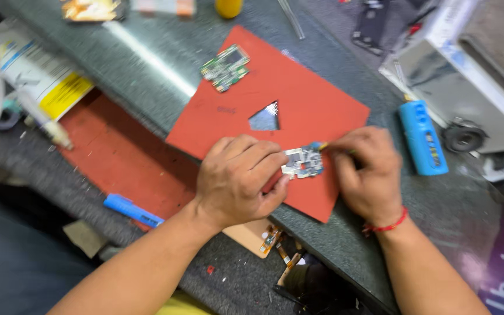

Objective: The person uses a brush to clean a circuit board and handles small electronic components on a workbench.

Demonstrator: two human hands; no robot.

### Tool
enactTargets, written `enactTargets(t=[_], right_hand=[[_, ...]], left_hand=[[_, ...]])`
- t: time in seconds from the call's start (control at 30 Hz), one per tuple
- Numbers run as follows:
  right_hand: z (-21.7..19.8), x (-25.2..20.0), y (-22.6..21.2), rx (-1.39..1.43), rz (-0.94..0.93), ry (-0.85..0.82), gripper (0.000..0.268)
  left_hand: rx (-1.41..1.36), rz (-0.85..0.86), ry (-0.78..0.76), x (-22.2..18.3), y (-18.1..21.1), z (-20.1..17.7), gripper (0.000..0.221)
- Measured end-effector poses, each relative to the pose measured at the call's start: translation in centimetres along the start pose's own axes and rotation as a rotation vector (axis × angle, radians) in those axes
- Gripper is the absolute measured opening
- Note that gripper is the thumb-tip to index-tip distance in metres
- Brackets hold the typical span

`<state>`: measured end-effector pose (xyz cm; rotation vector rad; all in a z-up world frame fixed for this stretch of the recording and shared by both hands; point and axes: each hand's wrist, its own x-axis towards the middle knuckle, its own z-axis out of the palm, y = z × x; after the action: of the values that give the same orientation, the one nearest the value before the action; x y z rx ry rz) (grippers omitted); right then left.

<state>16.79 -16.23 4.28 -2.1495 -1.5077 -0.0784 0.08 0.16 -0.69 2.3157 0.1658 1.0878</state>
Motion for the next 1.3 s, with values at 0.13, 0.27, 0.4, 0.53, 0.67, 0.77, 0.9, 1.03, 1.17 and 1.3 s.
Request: enactTargets(t=[0.13, 0.27, 0.4, 0.53, 0.67, 0.77, 0.9, 1.03, 1.17, 1.3], right_hand=[[0.4, -0.2, -0.9, 0.026, -0.058, -0.012, 0.014], [-0.4, -0.1, 0.2, -0.010, 0.029, 0.005, 0.012], [-0.7, -0.9, 0.5, 0.019, -0.139, -0.078, 0.020], [-0.9, 0.1, 1.7, 0.016, 0.008, -0.017, 0.015], [-1.0, -0.2, 1.8, 0.127, -0.142, -0.135, 0.020], [-0.7, -0.6, 2.0, 0.052, -0.073, -0.110, 0.019], [-1.0, -0.5, 2.1, 0.059, -0.012, -0.075, 0.019], [-0.9, -0.6, 1.0, 0.062, -0.142, -0.116, 0.021], [-0.9, -0.3, 1.5, 0.024, 0.010, -0.061, 0.017], [-0.8, -0.8, 0.9, 0.069, -0.141, -0.122, 0.022]], left_hand=[[0.002, -0.012, -0.005, -0.1, 0.2, -0.2, 0.022], [0.009, 0.001, -0.035, -0.2, 0.0, -0.4, 0.022], [0.005, -0.014, -0.023, -0.4, 0.2, -0.2, 0.022], [0.019, -0.007, -0.015, 0.3, 0.4, -0.6, 0.025], [0.014, -0.014, -0.042, 0.1, 0.1, -0.4, 0.026], [0.006, -0.029, -0.061, -0.4, -0.1, -0.3, 0.026], [0.009, -0.024, -0.076, 0.1, 0.2, -0.5, 0.024], [0.012, -0.021, -0.085, 0.3, 0.3, -0.6, 0.024], [0.014, -0.030, -0.099, 0.1, 0.2, -0.5, 0.024], [0.026, -0.028, -0.095, 0.0, 0.4, -0.5, 0.025]])
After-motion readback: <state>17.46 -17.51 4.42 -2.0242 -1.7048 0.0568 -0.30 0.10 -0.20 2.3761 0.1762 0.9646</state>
